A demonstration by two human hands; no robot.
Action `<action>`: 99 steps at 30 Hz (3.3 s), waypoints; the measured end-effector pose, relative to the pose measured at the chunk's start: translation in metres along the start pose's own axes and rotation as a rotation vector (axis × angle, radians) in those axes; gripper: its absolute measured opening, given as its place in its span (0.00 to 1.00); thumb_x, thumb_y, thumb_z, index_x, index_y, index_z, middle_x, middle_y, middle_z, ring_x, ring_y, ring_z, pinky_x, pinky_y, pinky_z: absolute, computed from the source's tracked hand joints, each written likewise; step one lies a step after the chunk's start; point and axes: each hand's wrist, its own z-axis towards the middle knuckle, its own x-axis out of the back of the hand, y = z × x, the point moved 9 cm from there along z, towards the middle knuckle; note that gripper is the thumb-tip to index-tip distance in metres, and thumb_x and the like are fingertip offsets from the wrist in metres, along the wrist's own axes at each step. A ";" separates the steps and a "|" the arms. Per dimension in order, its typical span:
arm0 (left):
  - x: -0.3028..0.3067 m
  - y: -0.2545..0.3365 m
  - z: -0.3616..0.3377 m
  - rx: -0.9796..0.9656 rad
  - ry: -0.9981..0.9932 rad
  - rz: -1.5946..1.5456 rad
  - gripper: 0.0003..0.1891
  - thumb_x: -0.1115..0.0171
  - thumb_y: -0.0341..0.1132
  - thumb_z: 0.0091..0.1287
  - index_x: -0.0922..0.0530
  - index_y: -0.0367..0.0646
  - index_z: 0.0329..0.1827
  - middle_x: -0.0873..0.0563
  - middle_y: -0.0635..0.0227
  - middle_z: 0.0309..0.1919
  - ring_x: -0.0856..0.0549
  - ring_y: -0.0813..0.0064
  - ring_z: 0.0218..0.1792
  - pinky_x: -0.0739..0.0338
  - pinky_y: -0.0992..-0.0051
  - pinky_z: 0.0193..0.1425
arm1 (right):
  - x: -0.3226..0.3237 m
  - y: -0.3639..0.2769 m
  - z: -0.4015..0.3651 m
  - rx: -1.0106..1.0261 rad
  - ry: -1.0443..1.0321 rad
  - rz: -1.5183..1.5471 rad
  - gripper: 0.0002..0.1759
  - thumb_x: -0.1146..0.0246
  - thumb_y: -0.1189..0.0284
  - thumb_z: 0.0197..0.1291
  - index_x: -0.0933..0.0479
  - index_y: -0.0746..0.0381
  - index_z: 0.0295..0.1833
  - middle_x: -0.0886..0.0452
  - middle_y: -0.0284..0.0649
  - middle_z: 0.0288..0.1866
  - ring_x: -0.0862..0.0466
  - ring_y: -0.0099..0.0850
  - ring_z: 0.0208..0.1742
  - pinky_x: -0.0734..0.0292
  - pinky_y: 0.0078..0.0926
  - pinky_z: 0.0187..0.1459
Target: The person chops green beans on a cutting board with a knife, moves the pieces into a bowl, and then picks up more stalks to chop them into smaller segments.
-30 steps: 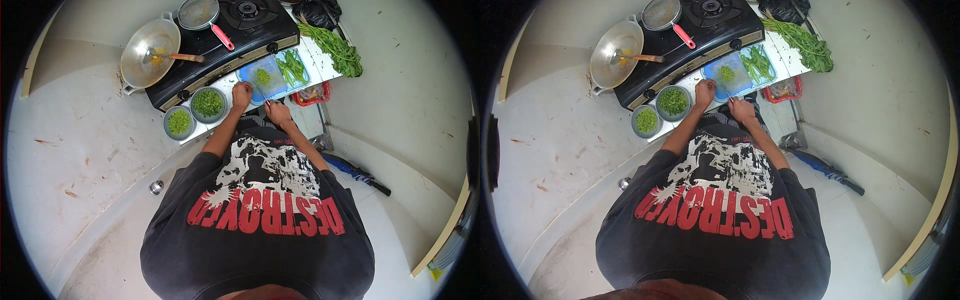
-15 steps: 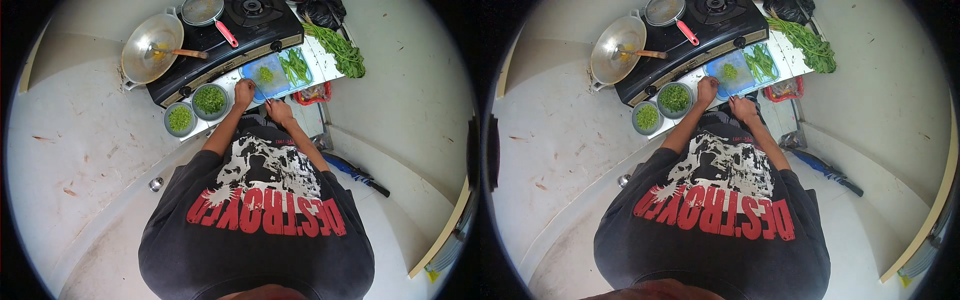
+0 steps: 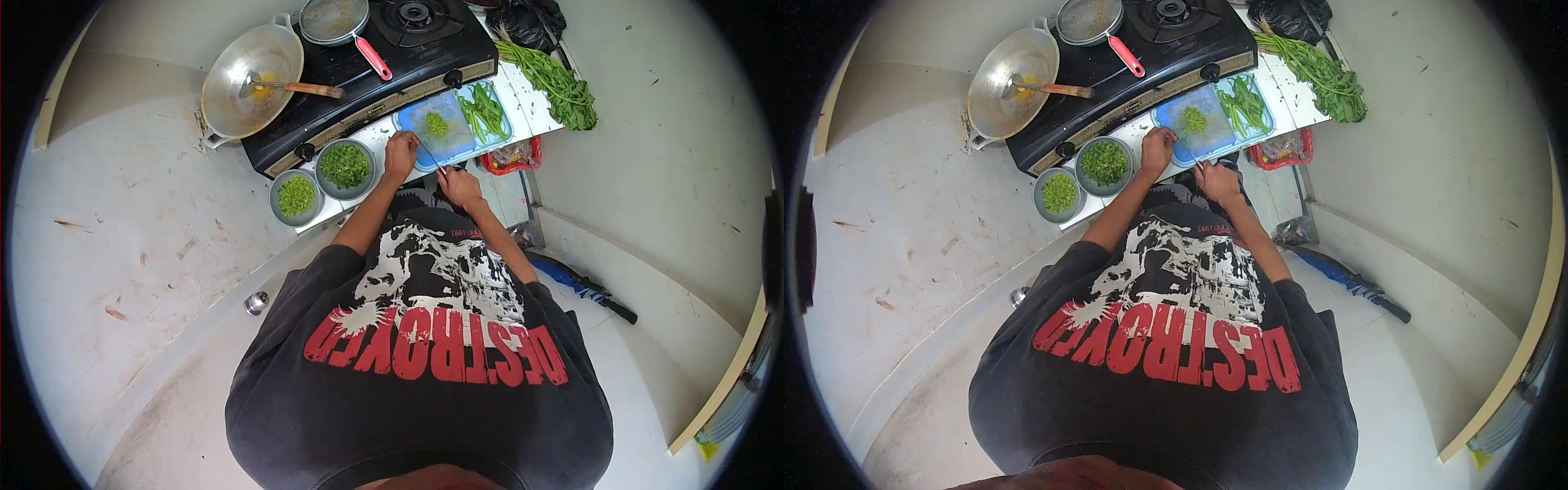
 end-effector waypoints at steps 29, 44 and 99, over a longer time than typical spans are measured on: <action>0.003 -0.003 -0.002 0.088 -0.008 0.056 0.05 0.38 0.22 0.59 0.14 0.36 0.35 0.15 0.50 0.33 0.13 0.53 0.36 0.18 0.60 0.47 | -0.001 -0.014 0.017 0.034 -0.007 -0.024 0.27 0.50 0.50 0.73 0.20 0.65 0.45 0.14 0.59 0.35 0.13 0.58 0.39 0.18 0.54 0.44; 0.003 0.009 -0.002 -0.092 0.041 0.115 0.03 0.38 0.22 0.60 0.16 0.36 0.33 0.18 0.52 0.32 0.16 0.51 0.36 0.21 0.58 0.47 | 0.005 -0.002 0.001 -0.001 0.045 0.041 0.26 0.49 0.52 0.72 0.21 0.67 0.45 0.16 0.61 0.32 0.14 0.59 0.36 0.18 0.55 0.42; 0.006 0.000 0.001 0.026 -0.035 -0.012 0.04 0.36 0.24 0.59 0.14 0.36 0.35 0.15 0.52 0.33 0.13 0.59 0.33 0.17 0.65 0.43 | 0.002 -0.011 0.001 -0.010 -0.050 0.024 0.25 0.48 0.52 0.72 0.19 0.65 0.45 0.15 0.61 0.37 0.15 0.60 0.42 0.20 0.56 0.47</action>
